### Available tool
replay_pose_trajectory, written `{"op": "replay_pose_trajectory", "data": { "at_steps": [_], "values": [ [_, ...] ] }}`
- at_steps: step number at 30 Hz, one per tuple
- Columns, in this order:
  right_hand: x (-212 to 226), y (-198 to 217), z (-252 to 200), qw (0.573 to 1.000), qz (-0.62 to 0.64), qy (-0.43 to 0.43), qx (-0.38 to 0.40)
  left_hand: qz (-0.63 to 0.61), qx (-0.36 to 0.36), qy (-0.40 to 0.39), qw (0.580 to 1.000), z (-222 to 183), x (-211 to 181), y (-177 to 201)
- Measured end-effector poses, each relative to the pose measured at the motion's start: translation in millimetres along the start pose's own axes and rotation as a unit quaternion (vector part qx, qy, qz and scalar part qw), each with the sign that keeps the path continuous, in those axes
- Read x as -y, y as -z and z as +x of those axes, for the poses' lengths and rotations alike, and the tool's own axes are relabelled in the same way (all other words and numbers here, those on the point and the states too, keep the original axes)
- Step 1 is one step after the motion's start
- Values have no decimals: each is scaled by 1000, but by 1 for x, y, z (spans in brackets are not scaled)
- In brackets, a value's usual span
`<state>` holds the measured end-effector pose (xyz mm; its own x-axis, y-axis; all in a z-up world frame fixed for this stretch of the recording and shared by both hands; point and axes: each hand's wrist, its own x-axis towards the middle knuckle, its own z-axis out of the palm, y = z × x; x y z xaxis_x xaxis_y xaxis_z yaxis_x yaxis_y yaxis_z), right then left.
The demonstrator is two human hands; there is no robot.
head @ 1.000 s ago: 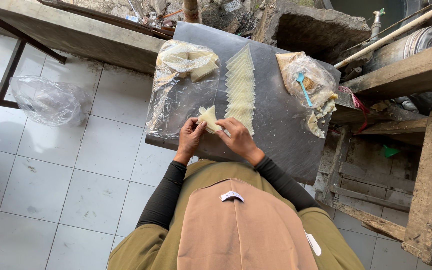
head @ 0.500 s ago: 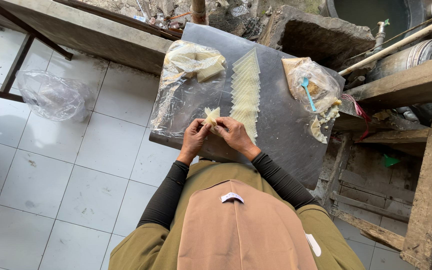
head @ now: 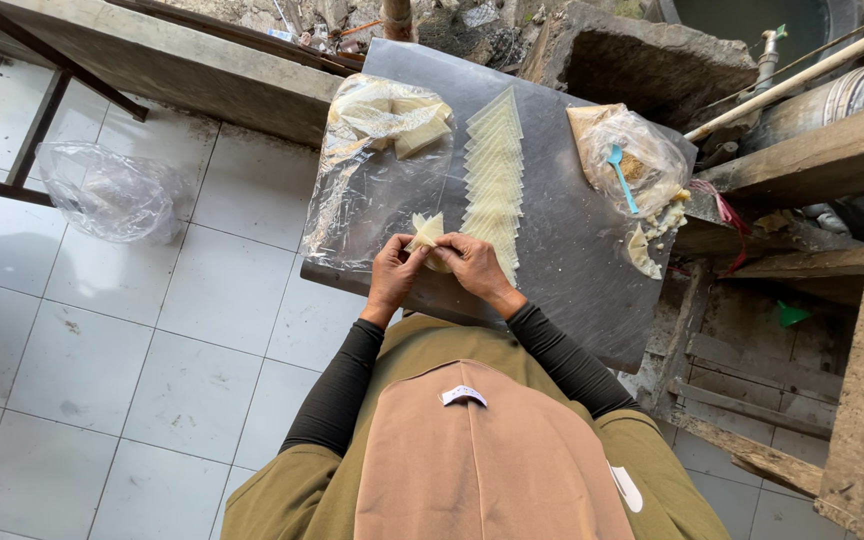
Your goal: The person peels thin triangular wrappers from a stack and places them into a new neat stack in the center of the workspace by hand.
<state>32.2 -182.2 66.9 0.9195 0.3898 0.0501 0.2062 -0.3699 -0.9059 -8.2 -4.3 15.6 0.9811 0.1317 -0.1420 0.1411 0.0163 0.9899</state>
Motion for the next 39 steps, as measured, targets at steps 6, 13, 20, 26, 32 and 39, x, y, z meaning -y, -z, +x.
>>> {"op": "replay_pose_trajectory", "data": {
  "at_steps": [6, 13, 20, 26, 32, 39],
  "values": [
    [-2, 0, -4, 1000, 3, -18, -5, -2, -8, -14, 1000, -1, 1, -3],
    [-1, -5, -3, 1000, 9, -29, -4, -28, 11, -16, 999, -1, 4, 0],
    [-2, -2, -1, 999, 32, -37, 11, -30, 10, 2, 999, -2, 1, -1],
    [-12, -3, 1, 998, 37, -45, 12, -45, 16, -7, 999, -1, 7, 1],
    [-11, 1, 2, 996, 55, -70, 17, -34, 10, -9, 999, -2, 9, 1],
    [-2, 4, 3, 1000, 9, -11, 8, -11, 5, -13, 1000, -2, 5, 0]
  ]
}}
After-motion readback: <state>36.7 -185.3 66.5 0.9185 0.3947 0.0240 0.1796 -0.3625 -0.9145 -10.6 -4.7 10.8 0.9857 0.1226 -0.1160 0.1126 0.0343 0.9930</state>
